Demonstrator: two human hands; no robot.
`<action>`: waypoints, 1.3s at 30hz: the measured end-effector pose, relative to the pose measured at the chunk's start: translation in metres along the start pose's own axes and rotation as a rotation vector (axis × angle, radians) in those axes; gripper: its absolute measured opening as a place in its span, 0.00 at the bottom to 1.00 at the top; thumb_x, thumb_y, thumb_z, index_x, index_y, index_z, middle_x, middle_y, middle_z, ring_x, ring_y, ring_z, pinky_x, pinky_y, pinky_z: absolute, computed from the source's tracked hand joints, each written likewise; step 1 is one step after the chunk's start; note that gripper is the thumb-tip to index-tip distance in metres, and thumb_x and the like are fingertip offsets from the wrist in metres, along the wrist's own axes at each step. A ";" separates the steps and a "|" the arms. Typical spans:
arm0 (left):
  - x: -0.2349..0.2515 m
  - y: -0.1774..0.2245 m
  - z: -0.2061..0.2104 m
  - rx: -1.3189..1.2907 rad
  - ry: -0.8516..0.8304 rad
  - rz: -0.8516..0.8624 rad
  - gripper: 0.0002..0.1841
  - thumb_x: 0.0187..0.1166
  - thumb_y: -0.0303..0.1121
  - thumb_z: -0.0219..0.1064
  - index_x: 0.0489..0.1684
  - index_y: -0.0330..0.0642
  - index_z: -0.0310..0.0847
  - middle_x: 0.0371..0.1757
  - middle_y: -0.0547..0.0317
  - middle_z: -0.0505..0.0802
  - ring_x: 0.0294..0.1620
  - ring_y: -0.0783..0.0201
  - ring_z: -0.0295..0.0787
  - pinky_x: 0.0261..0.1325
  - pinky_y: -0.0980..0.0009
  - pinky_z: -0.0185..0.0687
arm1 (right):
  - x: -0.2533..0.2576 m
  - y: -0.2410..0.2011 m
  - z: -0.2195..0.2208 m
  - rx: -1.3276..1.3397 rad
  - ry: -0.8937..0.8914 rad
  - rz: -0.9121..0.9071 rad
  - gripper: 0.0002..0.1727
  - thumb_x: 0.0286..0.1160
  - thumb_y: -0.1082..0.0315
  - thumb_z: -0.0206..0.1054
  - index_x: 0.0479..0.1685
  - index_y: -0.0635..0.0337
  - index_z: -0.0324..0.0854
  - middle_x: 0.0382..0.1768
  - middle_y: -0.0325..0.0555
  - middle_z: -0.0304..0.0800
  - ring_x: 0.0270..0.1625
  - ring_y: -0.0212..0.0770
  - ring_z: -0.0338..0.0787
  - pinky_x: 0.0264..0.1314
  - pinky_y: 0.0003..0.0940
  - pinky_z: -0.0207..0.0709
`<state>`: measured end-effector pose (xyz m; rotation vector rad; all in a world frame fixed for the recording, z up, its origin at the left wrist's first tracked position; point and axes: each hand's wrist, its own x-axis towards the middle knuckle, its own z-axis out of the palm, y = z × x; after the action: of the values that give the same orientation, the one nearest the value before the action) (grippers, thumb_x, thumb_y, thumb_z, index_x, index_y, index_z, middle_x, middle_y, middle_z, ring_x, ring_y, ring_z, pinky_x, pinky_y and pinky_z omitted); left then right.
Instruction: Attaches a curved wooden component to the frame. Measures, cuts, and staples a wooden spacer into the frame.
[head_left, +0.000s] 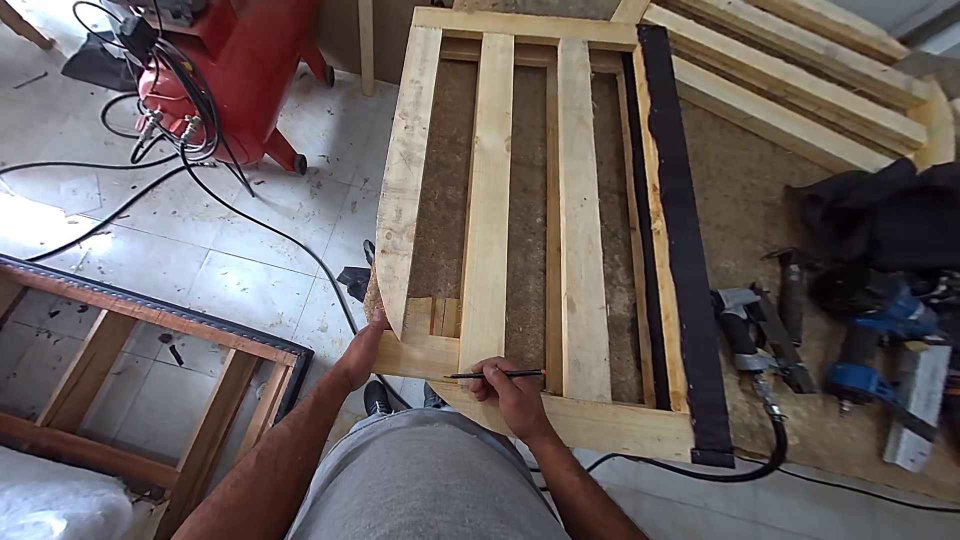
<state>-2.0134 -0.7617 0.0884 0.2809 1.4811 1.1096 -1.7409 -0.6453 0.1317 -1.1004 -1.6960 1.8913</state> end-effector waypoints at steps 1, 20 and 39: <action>0.000 0.000 0.000 -0.001 0.003 -0.003 0.42 0.89 0.66 0.28 0.64 0.41 0.80 0.45 0.47 0.94 0.47 0.54 0.93 0.53 0.53 0.89 | 0.000 0.000 0.000 -0.001 -0.001 0.001 0.21 0.89 0.68 0.47 0.44 0.68 0.88 0.30 0.47 0.94 0.35 0.40 0.94 0.45 0.35 0.90; 0.002 -0.003 -0.002 -0.009 0.003 -0.005 0.41 0.89 0.66 0.28 0.66 0.42 0.80 0.48 0.46 0.93 0.49 0.53 0.92 0.54 0.52 0.88 | 0.001 -0.001 0.001 0.017 0.003 -0.002 0.20 0.89 0.69 0.48 0.44 0.69 0.87 0.30 0.47 0.94 0.34 0.40 0.94 0.44 0.35 0.91; 0.001 -0.002 -0.001 -0.016 -0.012 0.009 0.42 0.89 0.66 0.28 0.66 0.42 0.80 0.48 0.46 0.94 0.50 0.53 0.93 0.56 0.51 0.88 | 0.000 -0.001 0.001 0.017 0.007 -0.008 0.21 0.88 0.69 0.47 0.43 0.69 0.88 0.30 0.47 0.94 0.34 0.40 0.94 0.43 0.35 0.90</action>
<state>-2.0138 -0.7628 0.0863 0.2828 1.4604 1.1248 -1.7422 -0.6457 0.1324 -1.0911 -1.6744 1.8915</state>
